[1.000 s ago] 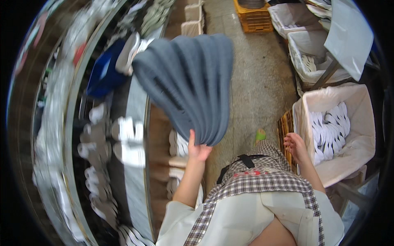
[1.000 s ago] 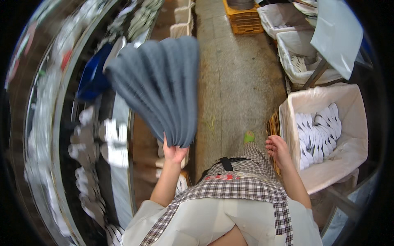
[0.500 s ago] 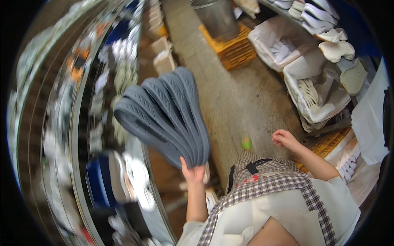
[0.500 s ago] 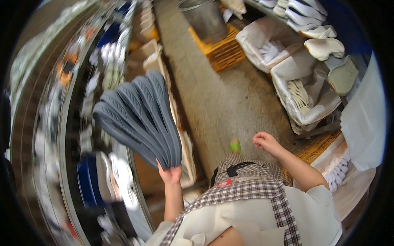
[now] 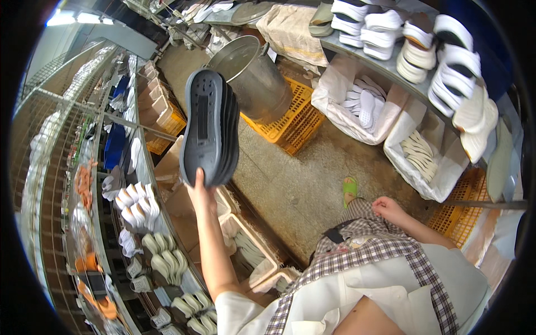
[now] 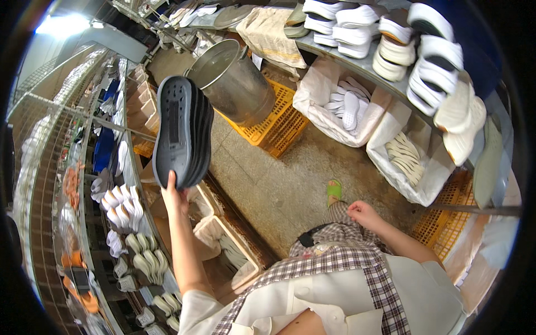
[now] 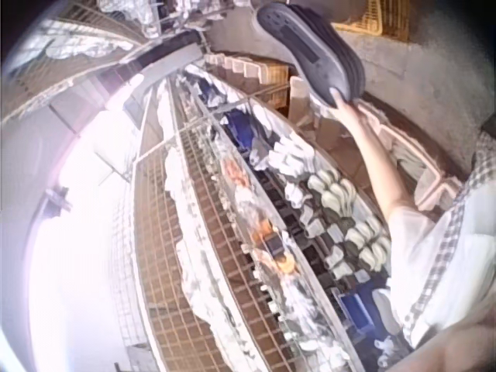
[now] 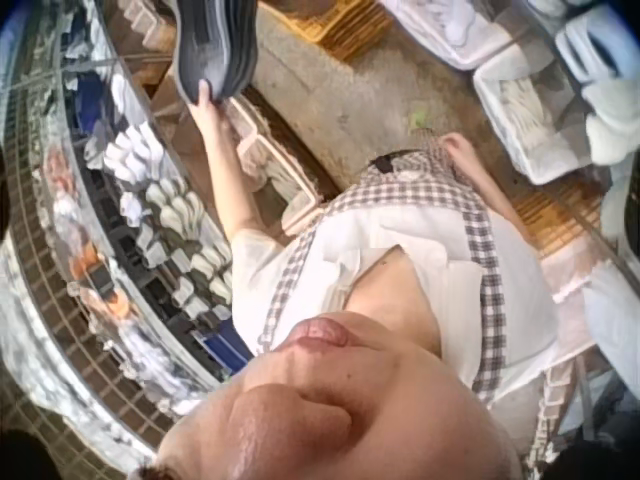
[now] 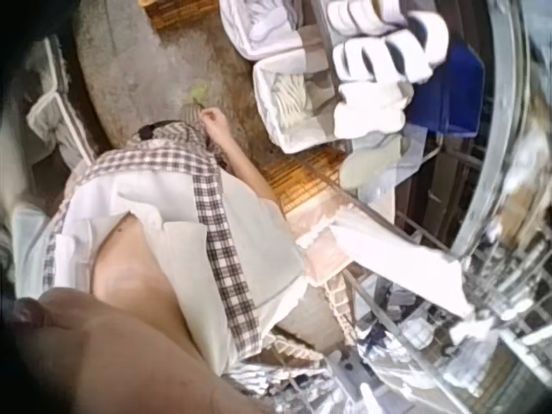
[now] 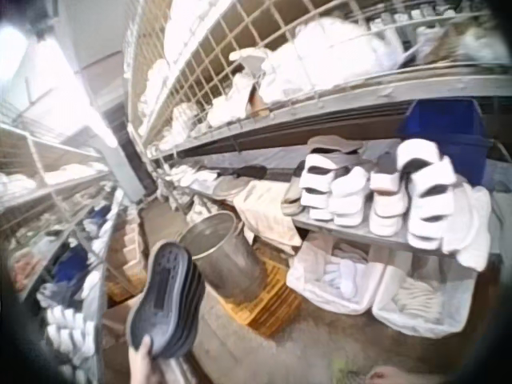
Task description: The person picks up stacks of white and gray slippers from a metal shelf, inspects them, and places them into cloth bins. They also dip some gray slippers into a metal bucket of water and continue stacking them in bins.
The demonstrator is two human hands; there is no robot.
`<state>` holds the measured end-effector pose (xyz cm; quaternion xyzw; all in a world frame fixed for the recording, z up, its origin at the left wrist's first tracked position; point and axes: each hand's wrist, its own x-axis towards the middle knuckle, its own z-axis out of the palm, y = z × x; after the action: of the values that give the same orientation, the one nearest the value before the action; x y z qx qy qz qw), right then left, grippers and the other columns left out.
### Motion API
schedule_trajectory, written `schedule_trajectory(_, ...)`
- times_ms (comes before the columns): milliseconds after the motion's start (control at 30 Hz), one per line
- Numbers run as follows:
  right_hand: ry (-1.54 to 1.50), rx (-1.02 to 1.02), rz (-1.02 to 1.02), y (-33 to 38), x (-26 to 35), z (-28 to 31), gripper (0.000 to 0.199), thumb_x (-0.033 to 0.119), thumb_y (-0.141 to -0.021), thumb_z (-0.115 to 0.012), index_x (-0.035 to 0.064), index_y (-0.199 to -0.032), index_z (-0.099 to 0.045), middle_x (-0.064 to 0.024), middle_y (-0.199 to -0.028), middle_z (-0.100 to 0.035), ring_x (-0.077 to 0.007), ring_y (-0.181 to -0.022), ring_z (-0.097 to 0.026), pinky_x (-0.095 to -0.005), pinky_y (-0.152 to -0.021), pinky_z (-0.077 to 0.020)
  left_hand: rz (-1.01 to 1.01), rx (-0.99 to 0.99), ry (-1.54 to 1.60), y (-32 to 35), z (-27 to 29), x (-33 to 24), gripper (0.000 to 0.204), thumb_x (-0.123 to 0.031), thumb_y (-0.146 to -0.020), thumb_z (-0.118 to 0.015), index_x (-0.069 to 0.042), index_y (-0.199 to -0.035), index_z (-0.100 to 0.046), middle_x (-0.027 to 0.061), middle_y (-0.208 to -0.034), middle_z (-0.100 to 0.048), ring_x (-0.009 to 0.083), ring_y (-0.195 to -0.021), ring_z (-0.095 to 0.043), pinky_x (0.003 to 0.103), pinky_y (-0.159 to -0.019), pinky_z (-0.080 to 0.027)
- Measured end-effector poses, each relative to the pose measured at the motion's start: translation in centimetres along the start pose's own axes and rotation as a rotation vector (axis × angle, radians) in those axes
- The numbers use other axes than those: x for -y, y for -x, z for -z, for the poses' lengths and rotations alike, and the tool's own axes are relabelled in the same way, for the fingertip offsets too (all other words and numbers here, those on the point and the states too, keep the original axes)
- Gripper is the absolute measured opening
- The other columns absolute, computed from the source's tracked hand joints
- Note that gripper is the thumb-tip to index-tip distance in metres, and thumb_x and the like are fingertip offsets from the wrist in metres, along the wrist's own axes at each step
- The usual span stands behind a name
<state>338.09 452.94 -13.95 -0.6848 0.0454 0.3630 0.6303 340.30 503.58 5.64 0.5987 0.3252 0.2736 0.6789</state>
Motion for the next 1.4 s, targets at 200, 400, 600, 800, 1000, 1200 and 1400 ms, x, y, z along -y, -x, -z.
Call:
schedule_trajectory(200,0.130,-0.142,0.136,-12.0,8.6,1.2,0.017,0.013,-0.081,-0.063,0.0020,-0.093,-0.056,-0.0022,-0.078,-0.058,-0.0101,-0.071,-0.053,-0.0245,-0.065,-0.0449,-0.161,0.053,-0.379,-21.9,-10.5,-3.4,0.049,-0.027,-0.080,-0.067,-0.004,-0.117,-0.043,0.0111,-0.094,-0.057,0.0172,-0.065,-0.057,0.028,-0.043,-0.044)
schedule_trajectory(400,0.064,-0.398,0.177,-17.5,14.0,2.2,0.017,0.011,-0.084,-0.060,0.0025,-0.098,-0.055,-0.0008,-0.080,-0.055,-0.0088,-0.072,-0.052,-0.0232,-0.065,-0.0434,-0.314,0.062,-0.997,-40.3,-18.6,-2.5,0.057,-0.034,-0.076,-0.068,0.003,-0.114,-0.048,0.0179,-0.098,-0.060,0.0268,-0.080,-0.062,0.034,-0.065,-0.049)
schedule_trajectory(600,-0.051,-0.737,0.061,-18.3,12.8,-3.7,0.013,0.008,-0.084,-0.059,0.0008,-0.094,-0.055,-0.0011,-0.079,-0.056,-0.0083,-0.072,-0.051,-0.0233,-0.066,-0.0431,-0.563,0.326,-1.558,-52.9,-24.1,1.2,0.049,-0.039,-0.077,-0.065,-0.002,-0.101,-0.044,0.0235,-0.096,-0.062,0.0400,-0.092,-0.059,0.046,-0.076,-0.047)
schedule_trajectory(800,0.082,-0.800,-0.041,-22.4,13.7,-16.3,0.015,0.009,-0.082,-0.060,0.0014,-0.095,-0.056,-0.0025,-0.080,-0.057,-0.0114,-0.073,-0.053,-0.0261,-0.067,-0.0448,-0.619,0.596,-1.598,-59.5,-24.5,4.8,0.048,-0.035,-0.077,-0.066,-0.001,-0.100,-0.042,0.0251,-0.088,-0.062,0.0406,-0.085,-0.060,0.046,-0.072,-0.048)
schedule_trajectory(1000,0.002,-0.745,-0.051,-24.2,17.4,-22.9,0.017,0.010,-0.083,-0.061,0.0024,-0.098,-0.056,-0.0030,-0.084,-0.059,-0.0115,-0.076,-0.054,-0.0263,-0.067,-0.0450,-0.688,0.720,-1.599,-61.4,-25.0,8.8,0.044,-0.031,-0.077,-0.066,-0.001,-0.100,-0.042,0.0230,-0.084,-0.063,0.0383,-0.081,-0.062,0.045,-0.070,-0.050)
schedule_trajectory(1200,-0.014,-0.818,-0.086,-22.8,16.7,-24.7,0.015,0.009,-0.084,-0.060,0.0030,-0.098,-0.056,-0.0014,-0.083,-0.058,-0.0103,-0.076,-0.053,-0.0245,-0.069,-0.0441,-0.718,0.791,-1.656,-61.0,-26.8,10.5,0.042,-0.024,-0.075,-0.068,-0.002,-0.101,-0.043,0.0207,-0.085,-0.064,0.0366,-0.081,-0.063,0.043,-0.071,-0.051)
schedule_trajectory(1400,-0.027,-0.920,-0.141,-21.0,14.8,-26.9,0.014,0.008,-0.083,-0.060,0.0017,-0.095,-0.056,-0.0028,-0.079,-0.058,-0.0114,-0.072,-0.054,-0.0256,-0.066,-0.0443,-0.716,0.838,-1.710,-60.9,-27.6,10.5,0.045,-0.022,-0.075,-0.067,-0.001,-0.106,-0.043,0.0204,-0.087,-0.064,0.0356,-0.083,-0.063,0.043,-0.072,-0.051)
